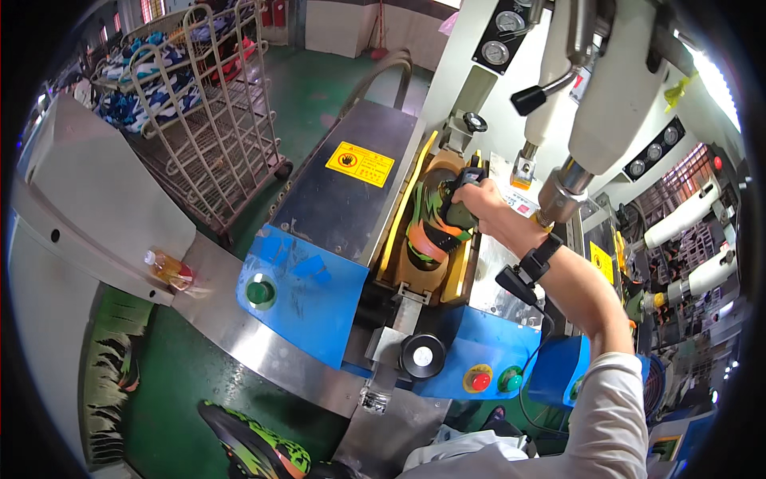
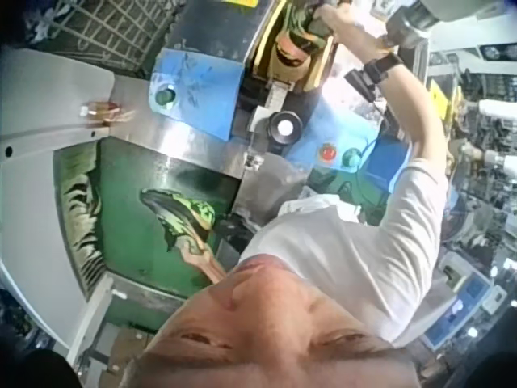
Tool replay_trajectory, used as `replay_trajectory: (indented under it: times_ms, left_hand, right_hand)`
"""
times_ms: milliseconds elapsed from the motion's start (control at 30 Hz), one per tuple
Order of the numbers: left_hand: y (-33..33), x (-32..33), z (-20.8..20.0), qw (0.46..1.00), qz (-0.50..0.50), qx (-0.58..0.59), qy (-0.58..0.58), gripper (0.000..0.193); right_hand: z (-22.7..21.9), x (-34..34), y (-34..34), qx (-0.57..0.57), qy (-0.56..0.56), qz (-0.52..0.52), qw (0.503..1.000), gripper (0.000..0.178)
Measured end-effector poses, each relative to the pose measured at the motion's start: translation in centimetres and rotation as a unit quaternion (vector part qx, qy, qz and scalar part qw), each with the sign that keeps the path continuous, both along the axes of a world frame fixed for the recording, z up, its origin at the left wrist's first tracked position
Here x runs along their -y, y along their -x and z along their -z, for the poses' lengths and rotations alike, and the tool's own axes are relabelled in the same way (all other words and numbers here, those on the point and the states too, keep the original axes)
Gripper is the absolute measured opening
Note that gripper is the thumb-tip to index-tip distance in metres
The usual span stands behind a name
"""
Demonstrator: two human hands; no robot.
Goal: Operating industrial machinery to shape, press, and heat-set athletic footwear components.
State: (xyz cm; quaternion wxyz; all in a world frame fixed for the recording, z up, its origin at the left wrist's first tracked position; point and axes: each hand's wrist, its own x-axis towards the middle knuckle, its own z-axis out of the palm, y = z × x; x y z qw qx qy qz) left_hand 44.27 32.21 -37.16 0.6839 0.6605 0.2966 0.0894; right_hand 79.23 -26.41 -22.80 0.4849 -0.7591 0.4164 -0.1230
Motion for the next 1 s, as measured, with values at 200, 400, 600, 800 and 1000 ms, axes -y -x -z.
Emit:
replay_trajectory:
  times_ms: [200, 400, 600, 800, 1000]
  left_hand:
    - [2.4, 3.4, -2.8, 0.923, -0.155, -0.206, 0.286, 0.028]
    - [-0.5, 7.1, -5.9, 0.923, -0.177, -0.188, 0.284, 0.04]
    - [1.8, 7.7, -4.5, 0.944, -0.073, -0.088, 0.31, 0.021]
    - [3.9, 10.5, -4.0, 0.997, 0.006, 0.034, 0.074, 0.042]
    - [4.4, 11.8, -9.4, 0.917, -0.016, 0.023, 0.398, 0.048]
  right_hand:
    - [3.5, -4.1, -0.6, -0.05, 0.277, -0.065, 0.957, 0.043]
    - [5.2, -3.9, -0.5, -0.004, 0.236, -0.025, 0.972, 0.028]
    - [4.4, -4.8, -1.8, -0.034, 0.246, -0.008, 0.969, 0.051]
    - [-1.3, -7.2, 8.3, -0.067, 0.225, -0.345, 0.909, 0.06]
    - [-3.8, -10.6, 33.7, 0.057, 0.425, -0.403, 0.808, 0.078]
